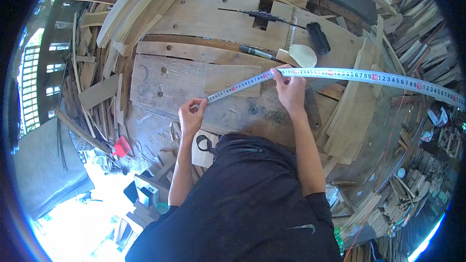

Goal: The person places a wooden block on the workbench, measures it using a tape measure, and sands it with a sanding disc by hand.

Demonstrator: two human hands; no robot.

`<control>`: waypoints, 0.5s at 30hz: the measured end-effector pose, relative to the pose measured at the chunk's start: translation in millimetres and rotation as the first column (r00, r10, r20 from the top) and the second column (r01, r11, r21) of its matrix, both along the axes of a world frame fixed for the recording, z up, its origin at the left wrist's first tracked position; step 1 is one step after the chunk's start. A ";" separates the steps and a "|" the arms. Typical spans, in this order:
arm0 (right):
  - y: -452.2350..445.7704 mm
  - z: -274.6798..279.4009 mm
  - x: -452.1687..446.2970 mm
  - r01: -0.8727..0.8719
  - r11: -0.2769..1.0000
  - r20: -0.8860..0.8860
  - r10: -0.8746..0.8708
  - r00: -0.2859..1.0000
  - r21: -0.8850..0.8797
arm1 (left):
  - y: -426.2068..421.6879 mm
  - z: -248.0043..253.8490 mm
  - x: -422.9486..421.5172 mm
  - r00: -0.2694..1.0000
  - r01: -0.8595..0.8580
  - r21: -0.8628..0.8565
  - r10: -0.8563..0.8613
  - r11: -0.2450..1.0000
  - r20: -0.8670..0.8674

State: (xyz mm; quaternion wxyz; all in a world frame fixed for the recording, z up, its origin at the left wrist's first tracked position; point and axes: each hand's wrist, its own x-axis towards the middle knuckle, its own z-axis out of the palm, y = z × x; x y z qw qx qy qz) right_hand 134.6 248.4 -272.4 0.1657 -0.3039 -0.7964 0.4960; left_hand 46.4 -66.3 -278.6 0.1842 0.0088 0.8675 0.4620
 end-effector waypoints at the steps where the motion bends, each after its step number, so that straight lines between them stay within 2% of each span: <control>1: 3.6 -2.4 -7.6 -0.007 1.000 -0.006 0.007 1.000 0.008 | 1.3 -2.6 -0.2 1.000 -0.007 0.008 0.007 1.000 -0.006; 3: 7.3 -7.8 -16.9 -0.036 0.999 -0.030 0.035 0.999 -0.029 | 1.7 -5.5 3.3 0.999 -0.022 0.027 0.022 0.999 -0.030; 7: 14.4 -20.6 -17.3 -0.077 0.997 0.046 0.077 0.996 -0.010 | 2.0 -6.9 -1.9 0.999 -0.046 0.087 0.048 0.995 -0.012; 9: 11.2 -24.9 -14.8 -0.042 0.999 0.015 0.042 0.999 -0.035 | 3.8 -4.4 -5.3 0.992 -0.094 0.147 0.105 0.985 -0.068; 10: 9.9 -23.9 -14.1 -0.043 0.999 0.017 0.044 0.999 -0.031 | 4.5 6.4 -6.9 0.994 -0.107 0.154 0.105 0.982 0.018; 15: 12.0 -21.5 -12.8 -0.048 0.993 0.035 0.052 0.998 -0.104 | -4.3 -9.6 -13.5 0.999 -0.036 0.133 0.036 0.990 -0.001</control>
